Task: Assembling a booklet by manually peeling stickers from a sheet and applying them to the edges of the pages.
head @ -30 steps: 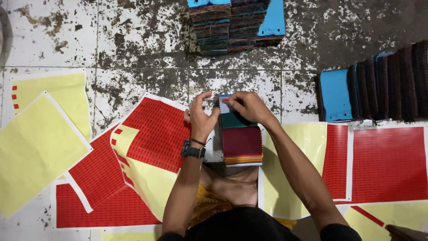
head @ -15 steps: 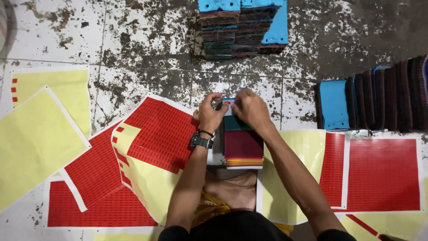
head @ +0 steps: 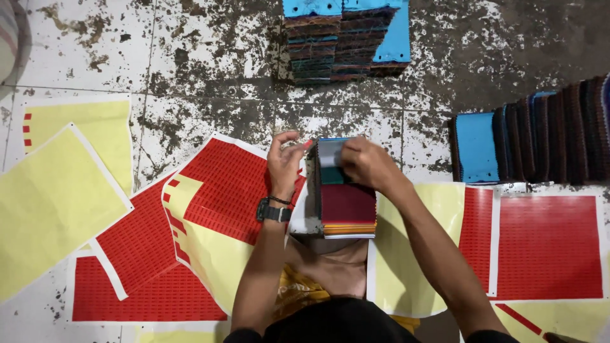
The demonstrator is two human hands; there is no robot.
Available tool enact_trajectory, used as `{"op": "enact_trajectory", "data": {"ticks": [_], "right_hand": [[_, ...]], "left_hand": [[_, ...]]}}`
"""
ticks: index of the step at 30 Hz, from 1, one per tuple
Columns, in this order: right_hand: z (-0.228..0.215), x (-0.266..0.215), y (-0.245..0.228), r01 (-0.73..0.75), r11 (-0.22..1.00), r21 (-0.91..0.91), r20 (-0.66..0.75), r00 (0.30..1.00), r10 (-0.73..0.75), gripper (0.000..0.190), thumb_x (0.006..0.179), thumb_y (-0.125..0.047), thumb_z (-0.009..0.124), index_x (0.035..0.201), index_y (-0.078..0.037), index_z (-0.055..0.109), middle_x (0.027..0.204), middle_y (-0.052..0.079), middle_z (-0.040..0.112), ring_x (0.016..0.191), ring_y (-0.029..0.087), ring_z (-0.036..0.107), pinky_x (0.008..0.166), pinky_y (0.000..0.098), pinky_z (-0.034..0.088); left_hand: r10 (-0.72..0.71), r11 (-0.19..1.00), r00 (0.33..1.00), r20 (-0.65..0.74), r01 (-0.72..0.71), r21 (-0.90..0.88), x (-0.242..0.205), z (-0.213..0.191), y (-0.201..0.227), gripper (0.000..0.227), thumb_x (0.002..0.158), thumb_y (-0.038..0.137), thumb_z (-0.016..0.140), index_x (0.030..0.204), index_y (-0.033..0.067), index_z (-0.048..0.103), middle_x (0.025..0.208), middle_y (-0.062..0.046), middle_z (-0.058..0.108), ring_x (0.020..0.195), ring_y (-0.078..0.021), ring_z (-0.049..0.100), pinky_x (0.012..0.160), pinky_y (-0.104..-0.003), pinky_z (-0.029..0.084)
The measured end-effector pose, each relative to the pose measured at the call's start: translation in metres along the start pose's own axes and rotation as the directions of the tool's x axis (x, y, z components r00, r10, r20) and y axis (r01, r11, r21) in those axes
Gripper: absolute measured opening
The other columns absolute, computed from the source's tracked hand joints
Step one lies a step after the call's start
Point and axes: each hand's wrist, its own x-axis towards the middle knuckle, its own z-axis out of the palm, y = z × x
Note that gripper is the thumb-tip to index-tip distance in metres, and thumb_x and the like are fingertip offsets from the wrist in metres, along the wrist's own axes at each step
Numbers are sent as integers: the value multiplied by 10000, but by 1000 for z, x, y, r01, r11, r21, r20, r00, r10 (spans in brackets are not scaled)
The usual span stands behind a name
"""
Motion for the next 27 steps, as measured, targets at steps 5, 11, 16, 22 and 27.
{"op": "enact_trajectory", "data": {"ticks": [5,11,16,22,27], "right_hand": [[-33,23,-29,-268,837,478,142,963,227,160,842,-125,794,961,-51,718,819,179,730,827,384,716,727,488,551],[-14,25,-19,-370,738,564,217,929,300,120,888,-112,758,992,-52,765,794,161,761,778,285,733,706,429,559],[-5,27,-9,-445,735,511,220,895,389,67,925,-91,723,949,-87,785,790,136,772,750,292,743,703,409,558],[6,34,-2,-480,777,408,235,877,418,91,912,-139,721,947,-118,803,803,124,776,807,338,750,722,439,562],[16,35,3,-493,815,306,253,867,429,94,921,-214,732,944,-174,813,779,90,773,795,321,751,717,429,576]], "left_hand": [[12,1000,977,213,-10,-10,-3,7,10,454,755,-69,629,1193,48,652,1095,-151,654,869,-218,731,840,-372,599],[60,992,955,291,-89,88,-3,9,9,432,769,-61,651,1180,70,674,1084,-142,700,879,-225,751,833,-375,595],[172,868,944,283,-281,410,-2,3,4,477,745,34,699,1213,122,667,1106,-98,674,1113,-353,675,974,-471,490],[222,802,956,191,-290,523,11,0,-25,294,752,118,745,1040,166,706,976,-51,714,961,-297,700,923,-415,496],[170,879,963,209,-244,410,20,11,-42,305,732,91,806,1023,116,718,964,-73,740,932,-267,731,884,-361,559]]}}
